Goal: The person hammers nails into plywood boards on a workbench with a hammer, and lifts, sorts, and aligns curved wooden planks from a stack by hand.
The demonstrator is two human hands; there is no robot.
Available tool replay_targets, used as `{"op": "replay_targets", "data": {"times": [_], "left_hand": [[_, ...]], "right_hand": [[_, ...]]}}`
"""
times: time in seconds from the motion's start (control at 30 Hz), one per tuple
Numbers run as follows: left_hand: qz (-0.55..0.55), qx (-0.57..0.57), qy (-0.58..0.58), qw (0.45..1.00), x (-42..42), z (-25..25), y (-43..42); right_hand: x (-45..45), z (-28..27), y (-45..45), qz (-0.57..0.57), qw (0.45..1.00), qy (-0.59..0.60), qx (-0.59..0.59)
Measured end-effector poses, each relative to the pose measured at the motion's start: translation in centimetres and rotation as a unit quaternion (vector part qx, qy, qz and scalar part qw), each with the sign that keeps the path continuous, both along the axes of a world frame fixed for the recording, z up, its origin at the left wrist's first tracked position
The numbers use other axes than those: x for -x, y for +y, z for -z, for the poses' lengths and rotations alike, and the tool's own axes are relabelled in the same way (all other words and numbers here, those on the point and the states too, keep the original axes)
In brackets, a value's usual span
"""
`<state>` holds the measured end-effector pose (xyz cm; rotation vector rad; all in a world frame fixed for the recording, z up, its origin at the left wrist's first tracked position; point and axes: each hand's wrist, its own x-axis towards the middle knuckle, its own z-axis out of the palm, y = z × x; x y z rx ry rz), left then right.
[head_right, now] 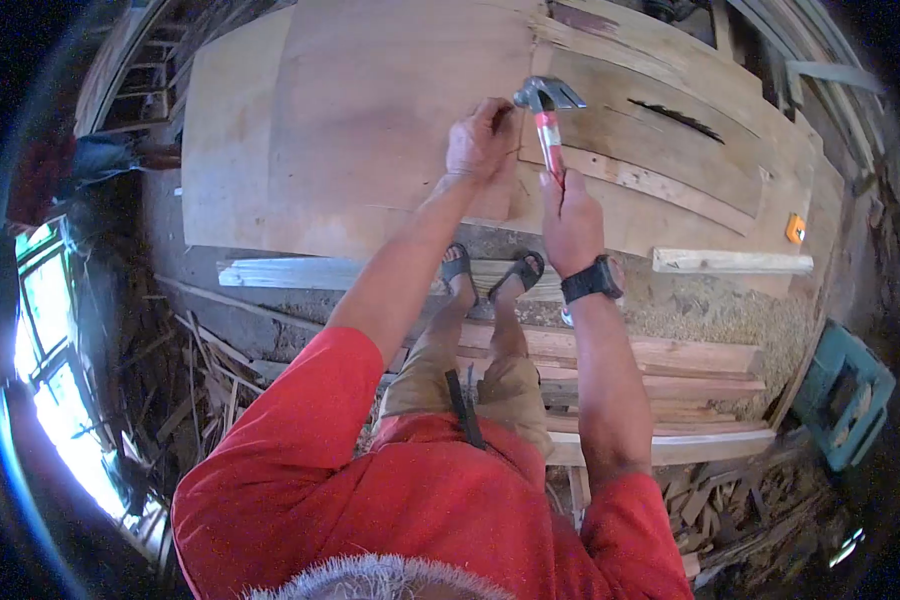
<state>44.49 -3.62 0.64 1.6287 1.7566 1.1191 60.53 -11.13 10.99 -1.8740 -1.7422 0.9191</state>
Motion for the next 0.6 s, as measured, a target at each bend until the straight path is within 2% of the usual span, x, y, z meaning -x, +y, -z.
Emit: {"op": "replay_targets", "data": {"times": [0.13, 0.3, 0.4, 0.53, 0.6], "left_hand": [[0.005, -0.013, 0.002, 1.0, 0.0, 0.8, 0.1], [0.0, -0.002, 0.04, 0.999, -0.2, 0.7, 0.0], [0.017, -0.027, 0.038, 0.999, -0.1, 0.6, 0.0], [0.015, -0.054, 0.004, 0.998, -0.3, 0.4, -0.2], [0.015, 0.027, 0.039, 0.999, -0.2, 0.0, -0.2]], "right_hand": [[0.5, -1.1, -0.5, 0.024, 0.996, 0.065, -0.048], [-0.2, 0.6, -0.3, -0.032, 0.999, -0.01, -0.007], [0.1, 0.2, -0.4, -0.02, 0.999, 0.03, -0.032], [0.4, 0.3, -0.4, -0.018, 0.998, 0.007, -0.062], [0.2, 0.1, 0.6, -0.031, 0.999, -0.009, -0.029]]}}
